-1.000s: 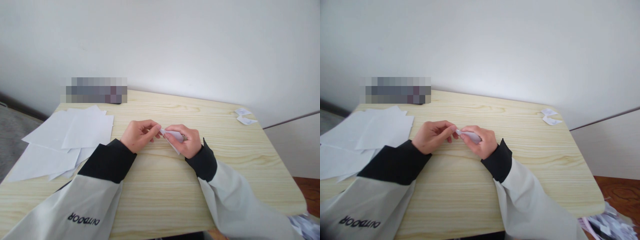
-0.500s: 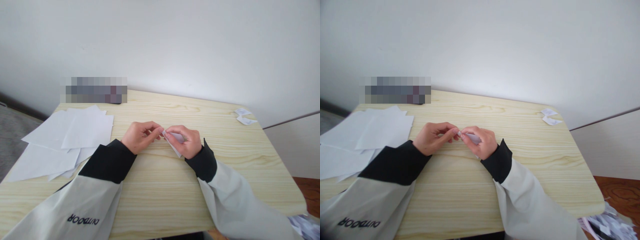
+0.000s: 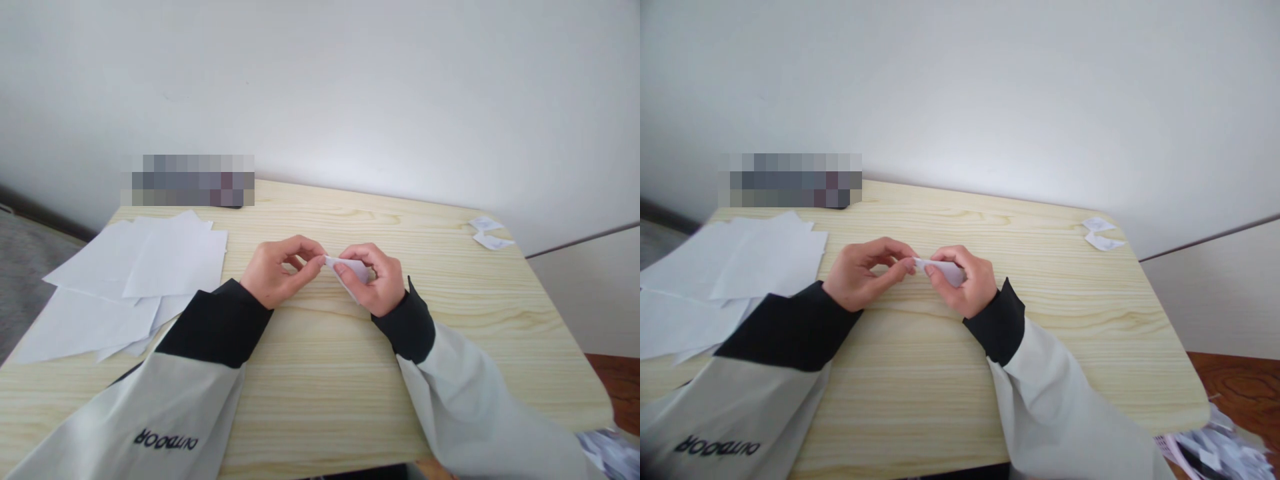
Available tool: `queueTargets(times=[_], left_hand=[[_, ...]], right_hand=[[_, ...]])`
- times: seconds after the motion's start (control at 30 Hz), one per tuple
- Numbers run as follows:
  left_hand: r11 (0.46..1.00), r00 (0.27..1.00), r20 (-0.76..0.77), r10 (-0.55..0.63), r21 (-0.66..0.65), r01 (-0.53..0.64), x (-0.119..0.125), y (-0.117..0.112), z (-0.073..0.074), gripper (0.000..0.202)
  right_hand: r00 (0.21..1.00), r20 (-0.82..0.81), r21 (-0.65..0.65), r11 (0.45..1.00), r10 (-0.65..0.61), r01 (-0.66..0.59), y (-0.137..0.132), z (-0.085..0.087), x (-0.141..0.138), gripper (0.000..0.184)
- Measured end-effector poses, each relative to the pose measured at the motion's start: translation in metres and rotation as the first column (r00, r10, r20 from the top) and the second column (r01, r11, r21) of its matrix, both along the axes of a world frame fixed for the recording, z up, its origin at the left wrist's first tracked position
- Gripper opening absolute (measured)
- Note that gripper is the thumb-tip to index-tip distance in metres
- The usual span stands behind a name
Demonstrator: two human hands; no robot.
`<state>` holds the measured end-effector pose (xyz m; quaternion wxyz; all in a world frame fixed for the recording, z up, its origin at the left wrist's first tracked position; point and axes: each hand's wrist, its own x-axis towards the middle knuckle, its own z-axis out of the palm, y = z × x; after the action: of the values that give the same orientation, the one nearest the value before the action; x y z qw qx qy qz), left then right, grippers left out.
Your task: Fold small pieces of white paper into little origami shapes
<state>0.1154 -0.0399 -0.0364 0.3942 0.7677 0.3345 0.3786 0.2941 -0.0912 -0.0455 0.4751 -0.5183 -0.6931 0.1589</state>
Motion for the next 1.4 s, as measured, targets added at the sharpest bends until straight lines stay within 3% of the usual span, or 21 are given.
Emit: queueTargets(times=[0.17,0.47,0.77,0.97,1.17,1.4], left_hand=[[0.987,1.000,0.018,0.016,0.161,-0.019,0.000,0.000,-0.002,0.007],[0.982,0.996,-0.085,0.002,0.187,0.014,-0.002,0.000,0.002,0.011],[0.954,0.973,-0.228,0.017,0.295,0.052,-0.006,0.005,-0.007,0.012],[0.947,0.964,-0.266,0.019,0.313,0.067,-0.006,0.006,-0.007,0.013],[0.933,0.995,-0.100,0.004,0.358,0.032,-0.003,0.006,-0.003,0.015],[0.976,0.998,-0.016,0.068,0.208,-0.063,-0.001,0.002,-0.002,0.008]], right_hand=[[1.000,0.008,0.006,1.000,-0.020,0.020,0.000,0.000,-0.001,0.008],[0.997,0.068,0.082,0.996,0.032,-0.037,0.000,0.001,0.000,0.005],[0.952,0.305,0.260,0.959,0.030,-0.114,0.004,0.003,0.003,0.009],[0.951,0.306,0.264,0.957,0.033,-0.119,0.006,0.001,0.003,0.008],[0.958,0.288,0.252,0.964,0.002,-0.078,0.006,0.002,0.001,0.009],[0.972,0.233,0.274,0.957,0.031,-0.096,0.005,0.003,0.000,0.010]])
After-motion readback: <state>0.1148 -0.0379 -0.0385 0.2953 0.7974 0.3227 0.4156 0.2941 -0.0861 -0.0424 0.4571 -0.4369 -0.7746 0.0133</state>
